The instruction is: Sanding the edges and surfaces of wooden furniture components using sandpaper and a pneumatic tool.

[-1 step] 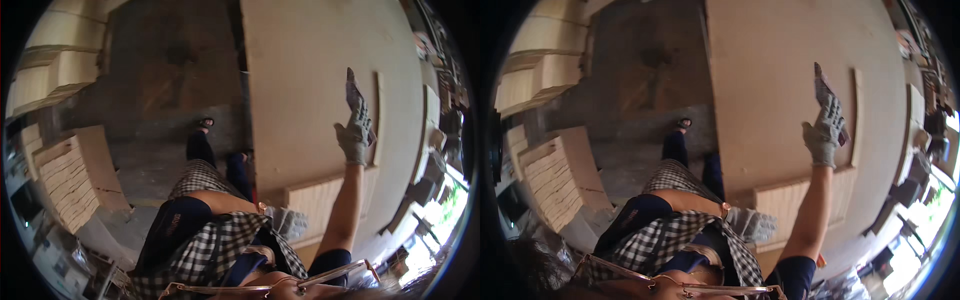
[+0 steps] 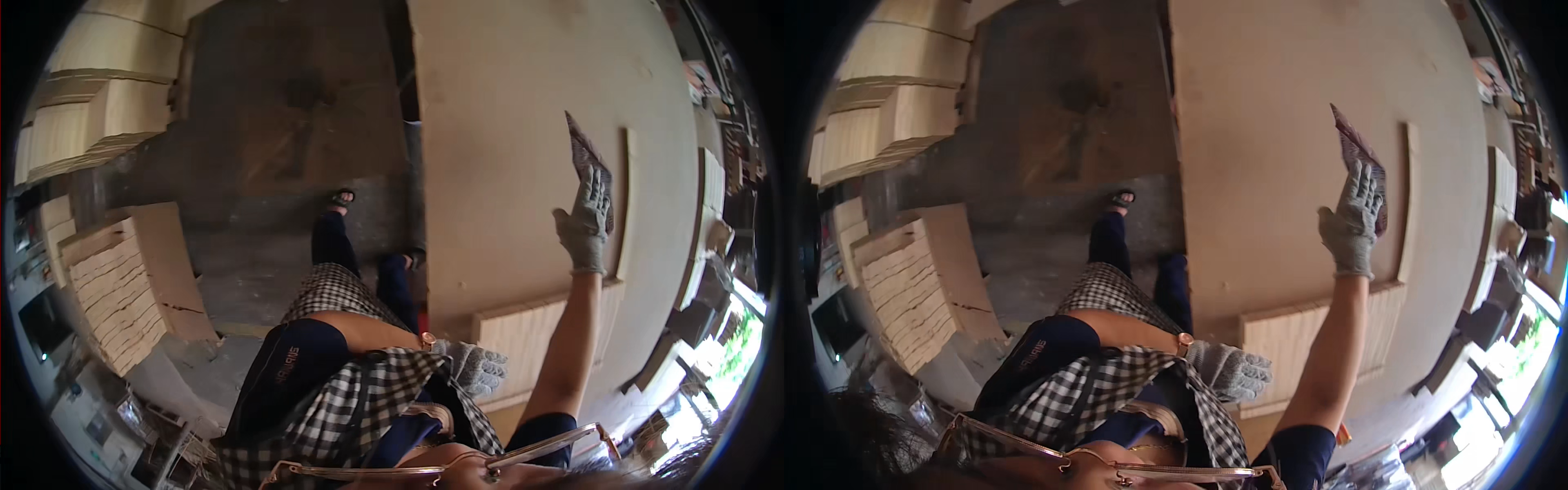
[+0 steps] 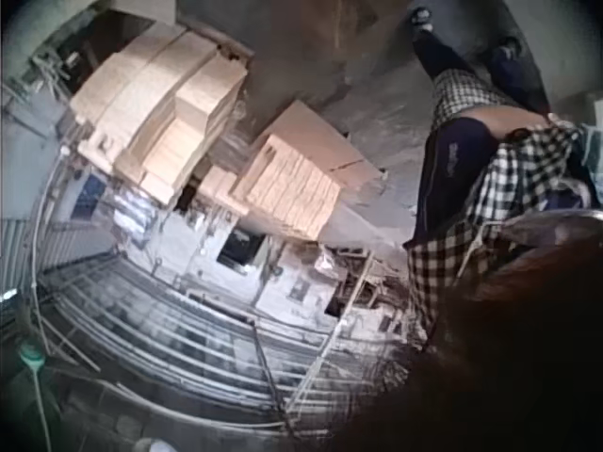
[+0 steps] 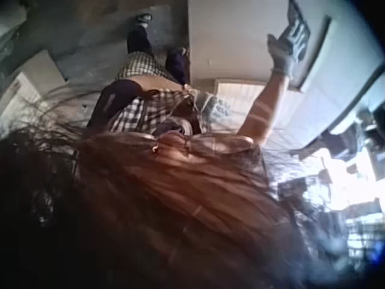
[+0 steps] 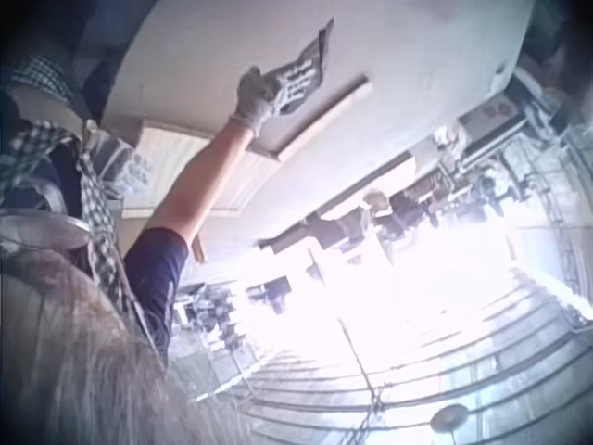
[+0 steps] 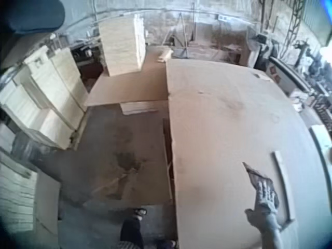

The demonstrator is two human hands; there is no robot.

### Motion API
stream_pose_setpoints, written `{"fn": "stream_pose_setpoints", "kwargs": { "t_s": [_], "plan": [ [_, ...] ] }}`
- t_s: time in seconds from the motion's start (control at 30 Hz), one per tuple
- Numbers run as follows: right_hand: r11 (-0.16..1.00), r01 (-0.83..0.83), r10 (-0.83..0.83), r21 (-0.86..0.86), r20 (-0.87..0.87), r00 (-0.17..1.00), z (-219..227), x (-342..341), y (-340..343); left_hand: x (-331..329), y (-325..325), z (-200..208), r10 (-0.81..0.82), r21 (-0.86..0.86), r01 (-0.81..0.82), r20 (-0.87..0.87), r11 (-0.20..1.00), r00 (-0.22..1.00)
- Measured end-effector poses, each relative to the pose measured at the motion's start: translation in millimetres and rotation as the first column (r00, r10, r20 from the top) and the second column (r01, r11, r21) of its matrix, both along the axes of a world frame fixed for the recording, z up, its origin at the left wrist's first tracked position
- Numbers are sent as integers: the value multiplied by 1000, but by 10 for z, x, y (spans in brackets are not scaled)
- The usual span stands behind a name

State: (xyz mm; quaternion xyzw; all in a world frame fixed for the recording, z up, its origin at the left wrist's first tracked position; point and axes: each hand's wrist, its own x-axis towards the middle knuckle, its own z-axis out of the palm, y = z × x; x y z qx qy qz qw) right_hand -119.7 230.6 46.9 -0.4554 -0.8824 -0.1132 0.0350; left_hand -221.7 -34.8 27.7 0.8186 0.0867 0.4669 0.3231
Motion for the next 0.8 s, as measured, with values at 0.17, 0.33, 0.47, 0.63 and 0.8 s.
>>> {"fn": "stream_pose_setpoints", "kwargs": {
  "t_s": [0.17, 0.33, 0.47, 0.63, 0.8],
  "plan": [
    [909, 238, -344, -342, -292, 892, 35, -1005, 93, -2093, 380, -475, 691, -162, -707, -150, 688, 707],
    [823, 558, -477, -102, -657, 584, -282, -2144, -547, -4815, 823, -1884, 635, 213, -954, -772, 211, -31],
    [910, 351, -408, -219, -624, 667, -499, -2886, -1281, -5450, 1461, -2845, 352, 95, -991, -934, 94, -56],
    [842, -39, -274, -538, -489, 828, -872, -3537, -1111, -5875, 2220, -3511, -20, -397, -918, -917, -18, 398],
    [615, 194, -749, -765, -488, 447, -1074, -3341, -1619, -5483, 1991, -3405, 89, -511, -817, -831, 265, 549]
  ]
}}
